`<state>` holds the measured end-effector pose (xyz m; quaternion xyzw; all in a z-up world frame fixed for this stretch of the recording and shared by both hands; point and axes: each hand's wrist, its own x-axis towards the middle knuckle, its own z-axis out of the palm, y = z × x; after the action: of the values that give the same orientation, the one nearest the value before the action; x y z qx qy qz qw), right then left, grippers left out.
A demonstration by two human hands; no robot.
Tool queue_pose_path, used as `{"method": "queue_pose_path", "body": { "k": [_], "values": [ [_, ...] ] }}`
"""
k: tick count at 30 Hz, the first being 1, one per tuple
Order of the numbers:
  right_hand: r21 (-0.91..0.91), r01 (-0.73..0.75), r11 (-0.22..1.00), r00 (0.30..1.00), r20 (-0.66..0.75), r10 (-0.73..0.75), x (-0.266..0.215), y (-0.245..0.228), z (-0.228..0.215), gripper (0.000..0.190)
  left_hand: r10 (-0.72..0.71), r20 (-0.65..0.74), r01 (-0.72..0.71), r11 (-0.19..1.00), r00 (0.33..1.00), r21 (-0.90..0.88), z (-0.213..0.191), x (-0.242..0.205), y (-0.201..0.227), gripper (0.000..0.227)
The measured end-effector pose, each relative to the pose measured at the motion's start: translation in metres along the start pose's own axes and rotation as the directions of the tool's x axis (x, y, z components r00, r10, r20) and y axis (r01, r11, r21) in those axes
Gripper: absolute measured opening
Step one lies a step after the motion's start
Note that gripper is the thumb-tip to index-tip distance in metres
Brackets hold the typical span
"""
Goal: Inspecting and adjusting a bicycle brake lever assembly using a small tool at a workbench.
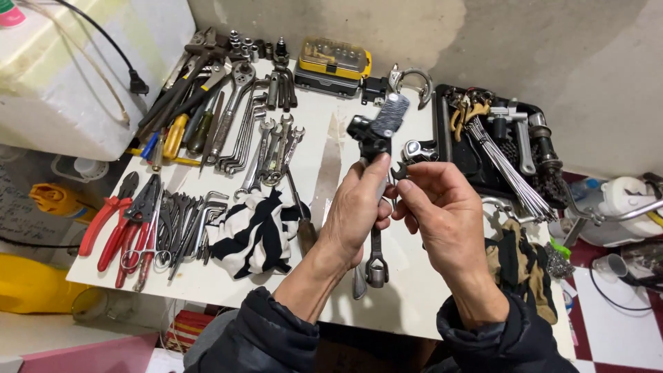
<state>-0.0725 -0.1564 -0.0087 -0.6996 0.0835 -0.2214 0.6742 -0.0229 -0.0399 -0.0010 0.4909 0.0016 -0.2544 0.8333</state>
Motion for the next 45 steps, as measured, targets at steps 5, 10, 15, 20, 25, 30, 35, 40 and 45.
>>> {"method": "queue_pose_path", "body": {
  "k": [5, 10, 15, 20, 25, 30, 35, 40, 45],
  "values": [
    [0.002, 0.034, 0.999, 0.999, 0.007, -0.034, 0.0, 0.002, -0.001, 0.02, 0.007, 0.01, -0.006, 0.998, 1.0, -0.056, 0.0, 0.008, -0.005, 0.043],
    [-0.019, 0.073, 0.997, 0.997, 0.005, -0.073, 0.002, 0.004, -0.005, 0.019, 0.013, 0.047, -0.01, 0.998, 0.999, -0.069, -0.003, 0.018, -0.019, 0.038],
    [-0.036, 0.078, 0.996, 0.997, -0.005, -0.078, 0.003, 0.004, -0.004, 0.019, 0.069, 0.032, -0.067, 0.996, 0.997, -0.058, -0.005, 0.018, -0.024, 0.051],
    [-0.032, 0.084, 0.996, 0.996, -0.02, -0.085, -0.001, 0.001, -0.002, 0.019, 0.063, 0.022, -0.062, 0.997, 0.998, -0.044, -0.002, 0.014, -0.02, 0.048],
    [-0.017, 0.056, 0.998, 0.997, -0.047, -0.057, -0.002, -0.001, 0.001, 0.017, 0.089, 0.019, -0.089, 0.995, 0.996, -0.035, 0.0, 0.011, -0.019, 0.047],
    [0.163, -0.046, 0.986, 0.995, -0.078, 0.06, -0.002, -0.002, 0.004, 0.016, 0.12, 0.051, -0.117, 0.992, 0.991, -0.055, -0.001, 0.015, -0.026, 0.048],
    [0.235, -0.167, 0.958, 0.975, -0.107, 0.196, -0.003, -0.006, 0.005, 0.014, 0.124, 0.047, -0.122, 0.991, 0.991, -0.057, 0.002, 0.016, -0.031, 0.047],
    [0.237, -0.333, 0.913, 0.928, -0.087, 0.362, 0.001, 0.007, -0.01, 0.014, 0.145, -0.034, -0.146, 0.989, 0.989, -0.019, 0.007, 0.032, -0.054, 0.052],
    [-0.038, -0.248, 0.968, 0.962, -0.127, 0.242, -0.001, 0.014, -0.019, 0.014, 0.424, -0.022, -0.41, 0.885, 0.905, 0.219, 0.017, 0.028, -0.041, 0.04]
  ]
}}
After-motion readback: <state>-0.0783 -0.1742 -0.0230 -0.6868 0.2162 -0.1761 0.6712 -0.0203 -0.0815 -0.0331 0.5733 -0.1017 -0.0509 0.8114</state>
